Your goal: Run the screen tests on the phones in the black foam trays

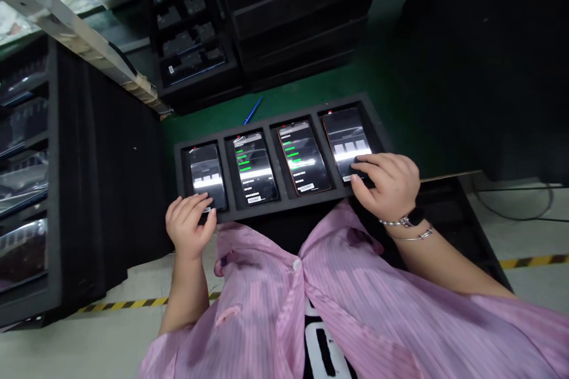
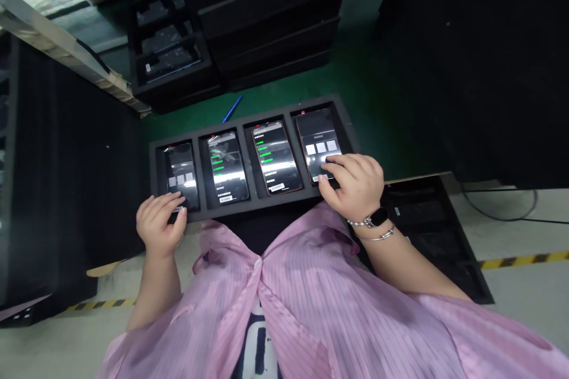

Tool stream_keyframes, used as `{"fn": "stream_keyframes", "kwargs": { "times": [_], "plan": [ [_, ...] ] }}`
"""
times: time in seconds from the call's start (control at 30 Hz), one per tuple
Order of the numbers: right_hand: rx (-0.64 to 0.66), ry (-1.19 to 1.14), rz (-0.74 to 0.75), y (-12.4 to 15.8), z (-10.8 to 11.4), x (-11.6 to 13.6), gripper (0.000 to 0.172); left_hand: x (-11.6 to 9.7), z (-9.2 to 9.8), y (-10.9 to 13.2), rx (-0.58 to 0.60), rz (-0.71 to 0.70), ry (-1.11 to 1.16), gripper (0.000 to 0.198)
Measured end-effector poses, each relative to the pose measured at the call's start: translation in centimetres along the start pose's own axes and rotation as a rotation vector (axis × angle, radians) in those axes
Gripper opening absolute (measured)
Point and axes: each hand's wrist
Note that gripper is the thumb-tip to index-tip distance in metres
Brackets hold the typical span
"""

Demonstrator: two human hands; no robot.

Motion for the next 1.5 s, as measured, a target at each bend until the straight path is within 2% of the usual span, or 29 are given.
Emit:
{"fn": "stream_keyframes", "kwargs": {
  "times": [0.17,0.27,0.4,0.6,0.8,1.07,1.23,1.5],
  "plan": [
    [0.094,0.005,-0.108,0.23,-0.1,-0.1,0.023,-0.08,-0.06,0.01,-0.007,0.027,0.03,0.014],
    [0.105,-0.001,-0.127,0.41,-0.13,-0.2,0.023,-0.14,0.0,0.01,-0.004,0.058,0.042,0.014],
    [0.079,-0.005,-0.099,0.31,-0.04,0.01,0.021,-0.15,-0.01,0.05,0.005,0.056,0.041,0.015],
    [-0.033,-0.012,0.01,0.05,0.07,0.26,0.015,-0.16,-0.01,0.15,-0.023,0.024,0.034,0.014],
    [0.042,-0.006,-0.042,0.35,0.21,0.15,0.014,-0.35,0.22,0.18,0.008,0.027,0.043,0.018],
    [-0.008,-0.02,0.038,0.31,0.08,0.14,0.01,-0.62,0.42,0.09,0.029,0.08,0.038,0.019],
    [-0.025,-0.022,0.024,0.27,0.06,0.22,0.011,-0.58,0.42,0.03,0.005,0.052,0.036,0.018],
    [0.025,-0.025,-0.034,0.48,0.0,-0.04,0.013,-0.63,0.37,0.11,0.05,0.137,0.048,0.022]
  ]
}}
Point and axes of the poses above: each hand's wrist, its own y-axis away from the middle knuckle, its own z-axis out of the back of the hand, x = y × z, and after that the axes turned 15 degrees about -z, right-handed
